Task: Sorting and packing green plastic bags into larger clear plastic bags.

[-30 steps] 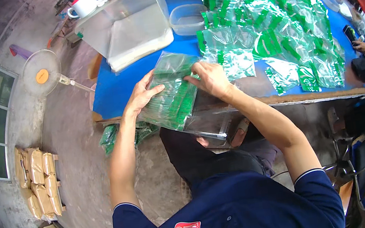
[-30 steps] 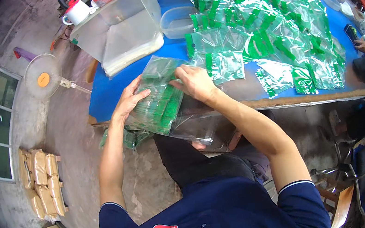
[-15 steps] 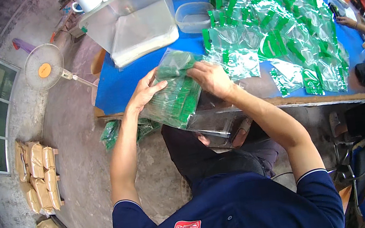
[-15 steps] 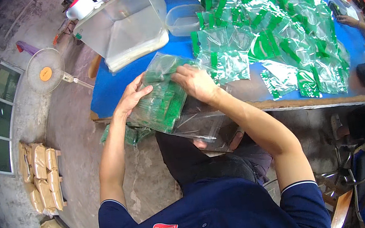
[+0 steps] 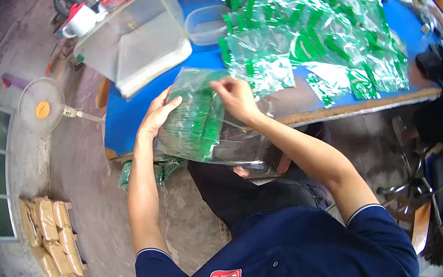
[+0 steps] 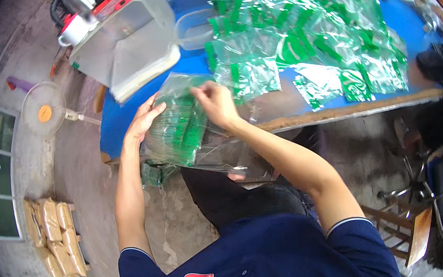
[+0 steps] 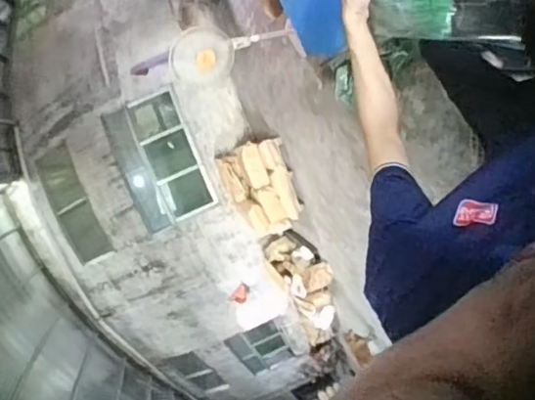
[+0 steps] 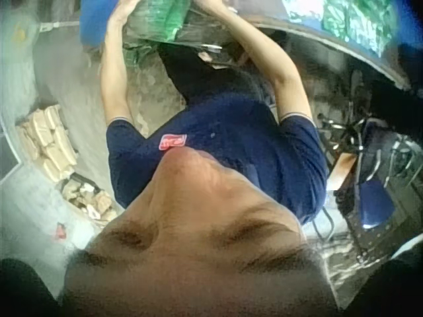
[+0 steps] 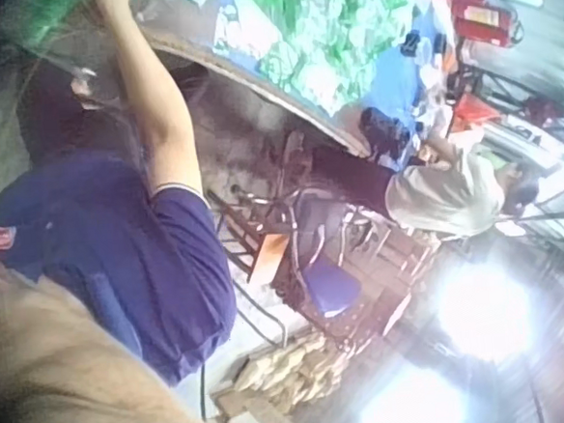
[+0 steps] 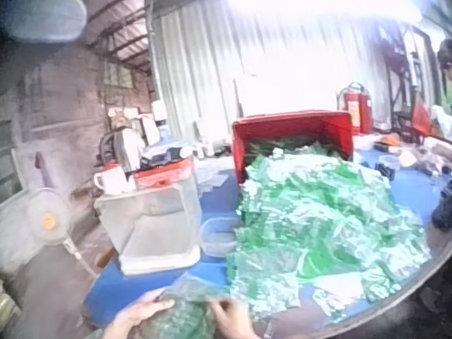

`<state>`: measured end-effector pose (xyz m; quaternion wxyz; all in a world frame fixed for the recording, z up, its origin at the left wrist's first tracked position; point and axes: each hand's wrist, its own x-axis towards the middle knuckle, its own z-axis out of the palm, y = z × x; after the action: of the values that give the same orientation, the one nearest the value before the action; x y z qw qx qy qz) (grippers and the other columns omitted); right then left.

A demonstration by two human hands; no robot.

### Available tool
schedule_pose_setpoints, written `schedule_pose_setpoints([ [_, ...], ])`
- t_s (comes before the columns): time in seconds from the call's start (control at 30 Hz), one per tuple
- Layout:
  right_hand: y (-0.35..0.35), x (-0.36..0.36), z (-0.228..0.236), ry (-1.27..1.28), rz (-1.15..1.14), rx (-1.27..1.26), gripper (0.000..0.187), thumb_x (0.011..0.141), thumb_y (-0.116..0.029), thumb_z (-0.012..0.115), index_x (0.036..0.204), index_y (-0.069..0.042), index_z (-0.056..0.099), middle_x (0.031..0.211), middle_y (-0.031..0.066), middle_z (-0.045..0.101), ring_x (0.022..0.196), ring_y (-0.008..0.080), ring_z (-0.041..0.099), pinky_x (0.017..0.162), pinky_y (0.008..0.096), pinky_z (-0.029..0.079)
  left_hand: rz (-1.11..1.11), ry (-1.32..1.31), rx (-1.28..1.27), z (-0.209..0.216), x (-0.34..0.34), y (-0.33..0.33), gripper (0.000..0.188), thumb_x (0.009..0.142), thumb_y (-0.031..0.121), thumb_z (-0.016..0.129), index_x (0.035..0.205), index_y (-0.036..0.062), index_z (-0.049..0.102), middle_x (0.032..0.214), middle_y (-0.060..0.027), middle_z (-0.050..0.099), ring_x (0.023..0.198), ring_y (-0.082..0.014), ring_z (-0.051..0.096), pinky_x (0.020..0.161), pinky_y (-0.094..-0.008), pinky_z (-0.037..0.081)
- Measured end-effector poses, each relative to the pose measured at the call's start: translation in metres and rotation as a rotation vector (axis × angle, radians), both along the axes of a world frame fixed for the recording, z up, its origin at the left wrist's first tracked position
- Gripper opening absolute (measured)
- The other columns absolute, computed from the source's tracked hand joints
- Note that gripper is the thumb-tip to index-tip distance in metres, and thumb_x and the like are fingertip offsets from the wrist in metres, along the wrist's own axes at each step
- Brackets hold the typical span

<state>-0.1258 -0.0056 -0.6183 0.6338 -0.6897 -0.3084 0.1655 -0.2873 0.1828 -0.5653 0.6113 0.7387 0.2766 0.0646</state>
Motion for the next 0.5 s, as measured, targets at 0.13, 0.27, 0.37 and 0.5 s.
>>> schedule_pose_setpoints([
  [0.13, 0.008, -0.012, -0.006, -0.085, 0.003, 0.098, 0.036, 0.094, -0.032, 0.068, 0.087, 0.004, 0.068, 0.075, 0.0183, 0.069, 0.065, 0.0214, 0.065, 0.065, 0.0379, 0.051, -0.100, -0.012, 0.018, -0.001, 0.009, 0.006, 0.068, 0.093, 0.019, 0.072, 0.152, 0.0039, 0.042, 0.146, -0.0111, 0.054, 0.132, -0.0213, 0.051, 0.112, -0.0330, 0.038],
  [0.27, -0.011, -0.016, -0.034, 0.079, 0.065, 0.059, 0.038, 0.096, -0.030, 0.064, 0.085, 0.006, 0.066, 0.073, 0.0206, 0.068, 0.066, 0.0229, 0.065, 0.065, 0.0398, 0.052, -0.021, 0.035, 0.191, 0.006, 0.012, 0.002, 0.075, 0.091, 0.025, 0.074, 0.151, -0.0026, 0.039, 0.152, -0.0178, 0.046, 0.141, -0.0255, 0.044, 0.116, -0.0346, 0.034],
  [0.37, -0.009, -0.047, -0.016, 0.072, 0.271, -0.002, 0.035, 0.100, -0.029, 0.059, 0.088, 0.004, 0.065, 0.068, 0.0100, 0.064, 0.063, 0.0175, 0.061, 0.060, 0.0377, 0.050, -0.087, 0.153, 0.534, 0.006, 0.030, -0.006, 0.093, 0.085, 0.043, 0.079, 0.152, -0.0043, 0.036, 0.153, -0.0237, 0.044, 0.141, -0.0283, 0.045, 0.114, -0.0375, 0.037],
  [0.5, -0.052, -0.037, 0.032, 0.170, 0.626, -0.256, 0.047, 0.106, -0.036, 0.046, 0.102, 0.007, 0.064, 0.071, 0.0156, 0.068, 0.066, 0.0202, 0.070, 0.061, 0.0353, 0.056, 0.004, 0.389, 0.515, 0.030, -0.013, 0.005, 0.099, 0.081, 0.051, 0.080, 0.152, -0.0031, 0.037, 0.147, -0.0268, 0.049, 0.134, -0.0337, 0.052, 0.109, -0.0406, 0.043],
])
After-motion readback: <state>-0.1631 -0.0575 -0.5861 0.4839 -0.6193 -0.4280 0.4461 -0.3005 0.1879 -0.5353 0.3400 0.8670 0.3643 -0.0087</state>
